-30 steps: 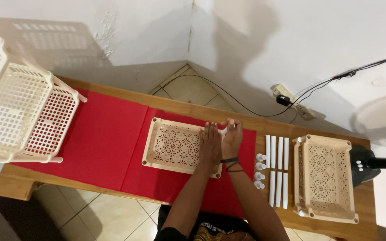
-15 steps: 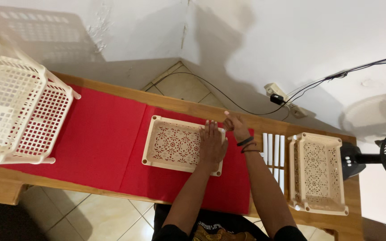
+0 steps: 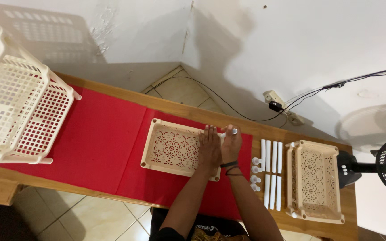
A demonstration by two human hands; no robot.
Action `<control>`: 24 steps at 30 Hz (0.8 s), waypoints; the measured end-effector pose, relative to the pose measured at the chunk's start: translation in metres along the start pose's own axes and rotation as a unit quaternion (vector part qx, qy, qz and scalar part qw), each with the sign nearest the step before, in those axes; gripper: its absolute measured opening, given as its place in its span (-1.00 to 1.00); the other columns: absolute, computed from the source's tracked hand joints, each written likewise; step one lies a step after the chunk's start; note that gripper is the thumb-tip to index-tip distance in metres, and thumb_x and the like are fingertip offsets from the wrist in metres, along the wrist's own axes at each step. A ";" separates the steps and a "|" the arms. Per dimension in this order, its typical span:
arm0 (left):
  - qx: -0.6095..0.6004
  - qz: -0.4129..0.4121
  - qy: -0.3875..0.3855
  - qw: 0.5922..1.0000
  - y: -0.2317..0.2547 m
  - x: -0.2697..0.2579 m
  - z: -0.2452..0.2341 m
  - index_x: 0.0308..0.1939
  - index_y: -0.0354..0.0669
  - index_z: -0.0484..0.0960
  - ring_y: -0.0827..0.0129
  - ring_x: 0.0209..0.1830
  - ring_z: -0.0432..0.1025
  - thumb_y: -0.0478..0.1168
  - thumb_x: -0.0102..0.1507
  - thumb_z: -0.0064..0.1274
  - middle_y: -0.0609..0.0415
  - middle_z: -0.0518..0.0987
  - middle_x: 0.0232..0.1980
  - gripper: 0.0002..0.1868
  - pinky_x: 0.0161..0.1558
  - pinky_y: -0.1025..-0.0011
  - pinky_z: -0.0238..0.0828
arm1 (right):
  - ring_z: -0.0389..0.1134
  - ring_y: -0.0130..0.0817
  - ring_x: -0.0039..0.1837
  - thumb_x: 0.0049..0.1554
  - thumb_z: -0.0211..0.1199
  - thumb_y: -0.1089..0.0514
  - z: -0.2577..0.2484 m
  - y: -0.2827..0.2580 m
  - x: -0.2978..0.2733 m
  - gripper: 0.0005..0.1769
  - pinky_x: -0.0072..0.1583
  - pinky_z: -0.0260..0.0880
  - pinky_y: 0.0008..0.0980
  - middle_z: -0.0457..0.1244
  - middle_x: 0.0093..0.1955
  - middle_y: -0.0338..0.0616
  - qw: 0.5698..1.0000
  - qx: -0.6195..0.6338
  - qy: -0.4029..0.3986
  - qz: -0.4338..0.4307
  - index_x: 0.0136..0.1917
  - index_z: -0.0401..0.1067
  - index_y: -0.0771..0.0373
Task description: The person assembles a beige plastic basket by inserting white plastic legs into the basket's corner holes. The person then places the assembled basket on the table next to other parts and a completed basket.
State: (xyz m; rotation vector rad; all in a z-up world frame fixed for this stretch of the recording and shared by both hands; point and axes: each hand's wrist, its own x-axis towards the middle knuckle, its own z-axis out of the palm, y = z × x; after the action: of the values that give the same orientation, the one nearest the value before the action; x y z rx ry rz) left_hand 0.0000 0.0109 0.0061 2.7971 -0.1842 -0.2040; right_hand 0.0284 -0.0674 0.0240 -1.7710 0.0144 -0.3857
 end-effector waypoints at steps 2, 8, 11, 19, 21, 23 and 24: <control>0.037 0.007 0.016 0.999 0.000 -0.002 0.001 0.40 -0.37 0.13 -0.09 0.71 -0.35 -0.08 0.35 -0.08 -0.29 -0.07 0.67 -0.37 0.59 -0.14 -0.50 | 0.15 -0.52 -0.16 0.40 0.02 -0.13 0.001 0.006 0.000 -0.54 -0.09 0.20 -0.46 0.16 -0.25 -0.28 0.999 0.024 0.009 0.037 -0.19 0.27 0.22; -0.043 -0.007 -0.005 0.999 0.001 -0.001 0.004 0.52 -0.46 0.02 -0.06 0.69 -0.39 -0.02 0.30 -0.07 -0.27 -0.11 0.64 -0.16 0.58 -0.12 -0.52 | -0.01 -0.47 -0.38 0.38 0.08 -0.04 0.006 0.046 0.030 -0.38 -0.28 0.00 -0.36 0.01 -0.49 -0.30 0.990 0.085 0.007 0.109 -0.47 0.12 0.23; -0.050 -0.009 0.047 0.998 0.001 0.002 0.014 0.51 -0.42 0.02 -0.01 0.69 -0.39 0.07 0.39 -0.26 -0.24 -0.11 0.65 -0.23 0.58 -0.07 -0.53 | -0.04 -0.47 -0.39 0.36 0.15 0.04 -0.013 0.062 0.045 -0.38 -0.28 0.01 -0.37 -0.03 -0.50 -0.33 0.968 0.181 -0.121 0.126 -0.47 0.05 0.19; -0.072 -0.025 0.056 0.996 0.004 0.001 0.018 0.55 -0.41 -0.05 0.05 0.69 -0.38 0.14 0.41 -0.38 -0.21 -0.10 0.65 -0.19 0.58 0.01 -0.57 | 0.21 -0.39 -0.28 0.28 0.21 0.02 -0.039 0.015 0.071 -0.54 -0.18 0.26 -0.38 0.17 -0.41 -0.24 0.952 0.019 -0.299 0.056 -0.36 0.26 0.30; -0.080 -0.028 0.065 0.994 0.005 -0.002 0.015 0.56 -0.40 -0.05 0.05 0.70 -0.36 0.11 0.43 -0.37 -0.21 -0.08 0.66 -0.21 0.60 0.00 -0.56 | 0.25 -0.35 -0.22 0.25 0.25 -0.05 -0.039 -0.009 0.065 -0.62 -0.15 0.33 -0.34 0.24 -0.31 -0.22 0.953 -0.074 -0.291 -0.047 -0.20 0.37 0.31; -0.108 -0.035 0.061 0.992 0.005 -0.006 0.013 0.56 -0.39 -0.04 0.06 0.71 -0.35 0.12 0.40 -0.32 -0.18 -0.06 0.66 -0.19 0.61 0.01 -0.55 | 0.34 -0.23 -0.23 0.12 0.34 -0.16 -0.044 -0.030 0.047 -0.54 -0.17 0.37 -0.25 0.31 -0.28 -0.11 0.942 -0.239 -0.218 -0.085 -0.12 0.39 0.31; -0.122 -0.038 0.059 0.990 0.006 -0.005 0.012 0.56 -0.39 -0.03 0.07 0.71 -0.35 0.13 0.39 -0.30 -0.17 -0.05 0.66 -0.17 0.62 0.01 -0.55 | 0.38 -0.17 -0.24 0.05 0.38 -0.21 -0.046 -0.038 0.043 -0.47 -0.18 0.39 -0.21 0.34 -0.27 -0.06 0.925 -0.319 -0.178 -0.103 -0.09 0.40 0.31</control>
State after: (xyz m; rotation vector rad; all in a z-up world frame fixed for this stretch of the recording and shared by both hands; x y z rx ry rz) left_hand -0.0075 0.0028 -0.0022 2.5651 -0.0211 -0.0725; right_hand 0.0488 -0.1110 0.0793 -2.4813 -0.3429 -0.2096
